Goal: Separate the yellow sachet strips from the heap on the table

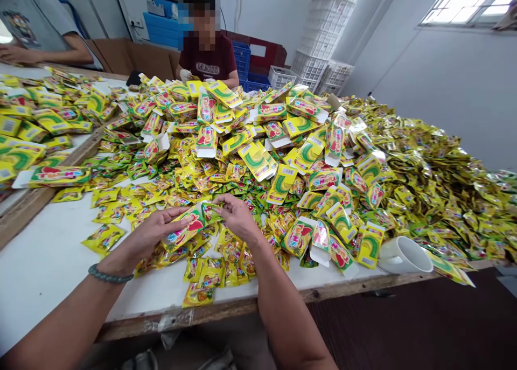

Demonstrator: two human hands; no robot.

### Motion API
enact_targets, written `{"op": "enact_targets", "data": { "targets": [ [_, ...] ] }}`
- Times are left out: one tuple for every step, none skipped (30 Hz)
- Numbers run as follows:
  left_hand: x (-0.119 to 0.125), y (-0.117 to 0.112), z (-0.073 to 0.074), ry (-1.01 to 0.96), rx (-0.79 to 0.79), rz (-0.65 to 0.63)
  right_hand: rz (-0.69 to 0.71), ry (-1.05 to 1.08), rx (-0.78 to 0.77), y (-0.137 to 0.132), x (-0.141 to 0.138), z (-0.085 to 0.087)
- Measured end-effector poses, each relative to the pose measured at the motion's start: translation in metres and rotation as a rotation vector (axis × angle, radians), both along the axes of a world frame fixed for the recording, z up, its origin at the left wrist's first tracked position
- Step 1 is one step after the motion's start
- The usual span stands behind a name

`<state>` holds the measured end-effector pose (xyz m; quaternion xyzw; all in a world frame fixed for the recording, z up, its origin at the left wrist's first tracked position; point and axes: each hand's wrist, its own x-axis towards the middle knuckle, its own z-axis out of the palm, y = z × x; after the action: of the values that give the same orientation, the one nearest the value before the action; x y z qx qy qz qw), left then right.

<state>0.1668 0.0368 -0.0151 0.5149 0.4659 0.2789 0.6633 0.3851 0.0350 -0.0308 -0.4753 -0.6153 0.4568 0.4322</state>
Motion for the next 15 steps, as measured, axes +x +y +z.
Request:
{"op": "enact_targets", "data": {
  "targets": [
    [0.000,0.000,0.000,-0.011,-0.009,-0.001,0.014,-0.004,0.024,0.000,0.001,0.001],
    [0.000,-0.001,-0.001,-0.018,-0.024,-0.002,0.035,-0.011,0.047,-0.001,0.002,0.002],
    [0.001,-0.001,-0.001,-0.022,-0.039,0.001,0.056,-0.025,0.060,-0.001,0.003,0.002],
    [0.001,-0.002,-0.001,-0.025,-0.059,0.009,0.070,-0.043,0.060,0.000,0.004,0.003],
    [0.002,-0.002,-0.001,-0.032,-0.083,0.022,0.075,-0.060,0.047,0.000,0.004,0.003],
    [0.002,-0.002,-0.001,-0.043,-0.108,0.039,0.068,-0.077,0.027,0.000,0.004,0.002],
    [0.003,-0.003,-0.001,-0.057,-0.132,0.054,0.049,-0.090,0.007,0.000,0.003,0.002],
    [0.004,-0.002,-0.001,-0.070,-0.153,0.066,0.029,-0.099,-0.009,0.000,0.002,0.001],
    [0.004,-0.002,-0.001,-0.079,-0.172,0.073,0.013,-0.101,-0.017,0.000,0.002,0.001],
    [0.005,-0.002,0.000,-0.082,-0.185,0.073,0.007,-0.101,-0.017,0.000,0.001,0.002],
    [0.006,-0.002,0.000,-0.079,-0.190,0.068,0.011,-0.103,-0.007,-0.001,0.000,0.003],
    [0.006,-0.002,0.001,-0.072,-0.194,0.060,0.024,-0.106,0.009,-0.001,0.000,0.004],
    [0.006,-0.002,0.002,-0.066,-0.198,0.051,0.049,-0.111,0.024,-0.002,0.001,0.007],
    [0.007,-0.002,0.003,-0.062,-0.205,0.036,0.083,-0.119,0.034,-0.002,0.003,0.010],
    [0.007,-0.003,0.005,-0.062,-0.211,0.018,0.124,-0.128,0.034,-0.003,0.005,0.013]
  ]
}}
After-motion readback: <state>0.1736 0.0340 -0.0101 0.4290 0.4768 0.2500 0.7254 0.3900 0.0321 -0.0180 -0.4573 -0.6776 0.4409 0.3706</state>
